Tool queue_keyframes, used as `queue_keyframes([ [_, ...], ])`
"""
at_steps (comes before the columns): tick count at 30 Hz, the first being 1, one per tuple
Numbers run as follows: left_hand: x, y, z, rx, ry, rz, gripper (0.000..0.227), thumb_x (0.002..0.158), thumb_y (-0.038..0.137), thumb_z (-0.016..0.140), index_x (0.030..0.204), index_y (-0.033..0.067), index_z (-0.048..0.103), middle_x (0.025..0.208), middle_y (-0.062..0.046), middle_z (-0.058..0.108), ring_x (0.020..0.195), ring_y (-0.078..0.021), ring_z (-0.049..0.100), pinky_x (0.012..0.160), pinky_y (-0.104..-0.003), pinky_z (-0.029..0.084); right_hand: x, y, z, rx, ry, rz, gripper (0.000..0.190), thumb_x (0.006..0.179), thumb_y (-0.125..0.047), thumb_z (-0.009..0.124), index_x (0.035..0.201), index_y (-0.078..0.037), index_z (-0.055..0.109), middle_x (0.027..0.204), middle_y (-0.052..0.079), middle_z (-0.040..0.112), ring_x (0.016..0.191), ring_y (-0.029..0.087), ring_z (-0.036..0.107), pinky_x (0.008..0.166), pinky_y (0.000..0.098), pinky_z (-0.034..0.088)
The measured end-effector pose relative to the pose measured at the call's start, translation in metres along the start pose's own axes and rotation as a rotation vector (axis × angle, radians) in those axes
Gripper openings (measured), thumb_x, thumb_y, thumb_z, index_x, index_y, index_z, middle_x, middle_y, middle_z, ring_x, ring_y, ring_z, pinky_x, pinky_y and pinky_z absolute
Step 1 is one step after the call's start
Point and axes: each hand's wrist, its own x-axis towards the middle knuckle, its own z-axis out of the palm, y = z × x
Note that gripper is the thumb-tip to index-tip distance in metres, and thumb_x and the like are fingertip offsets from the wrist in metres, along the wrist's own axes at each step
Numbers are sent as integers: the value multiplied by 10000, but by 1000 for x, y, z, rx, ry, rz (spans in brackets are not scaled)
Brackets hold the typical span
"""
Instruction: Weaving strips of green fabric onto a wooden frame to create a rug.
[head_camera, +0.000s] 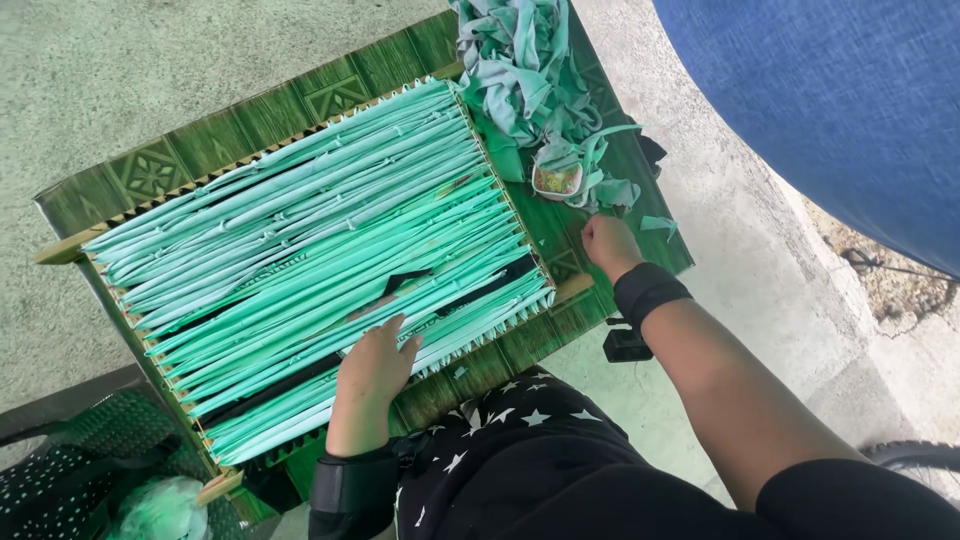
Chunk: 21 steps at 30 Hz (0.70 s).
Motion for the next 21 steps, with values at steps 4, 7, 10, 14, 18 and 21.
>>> queue_keyframes([
  [4,-10,29,-15,-120,87,41,523,918,415,650,1396,209,592,1232,-119,709,1149,-332,662,910,-480,536,10,-47,-6,-1,1,-88,133,828,-182,772,874,-60,744,816,148,739,766,325,716,708,414,567],
  [7,-26,49,-31,-275,147,152,410,910,326,682,1306,217,688,1136,-108,749,1064,-310,700,858,-450,550,-6,-138,-32,358,-140,-176,207,855,-255,764,920,-61,732,811,70,754,735,178,724,687,327,566],
  [10,-36,66,-50,-475,240,265,357,889,240,709,1243,191,727,1058,-91,767,899,-260,721,747,-395,554,-24,-222,-54,511,-467,-435,195,878,-219,783,980,-57,745,856,22,760,771,80,679,728,282,552],
  [14,-42,54,-57,-695,419,210,241,870,189,766,1104,133,779,902,-51,773,702,-157,659,630,-316,507,-50,-286,-55,673,-717,-511,162,910,-178,773,1002,-52,731,855,-20,731,798,40,628,755,263,540],
  [18,-50,33,-61,-830,523,189,150,877,172,791,1000,85,798,773,-23,742,662,-79,607,613,-251,491,-60,-319,-55,733,-841,-556,157,953,-179,748,1035,-54,700,883,-40,685,840,36,590,788,250,523],
  [21,-55,12,-51,-926,572,199,130,892,153,776,971,51,763,791,6,720,674,-54,589,596,-237,479,-57,-319,-39,779,-932,-529,163,970,-185,732,1038,-46,681,911,-31,666,857,53,579,803,251,516],
])
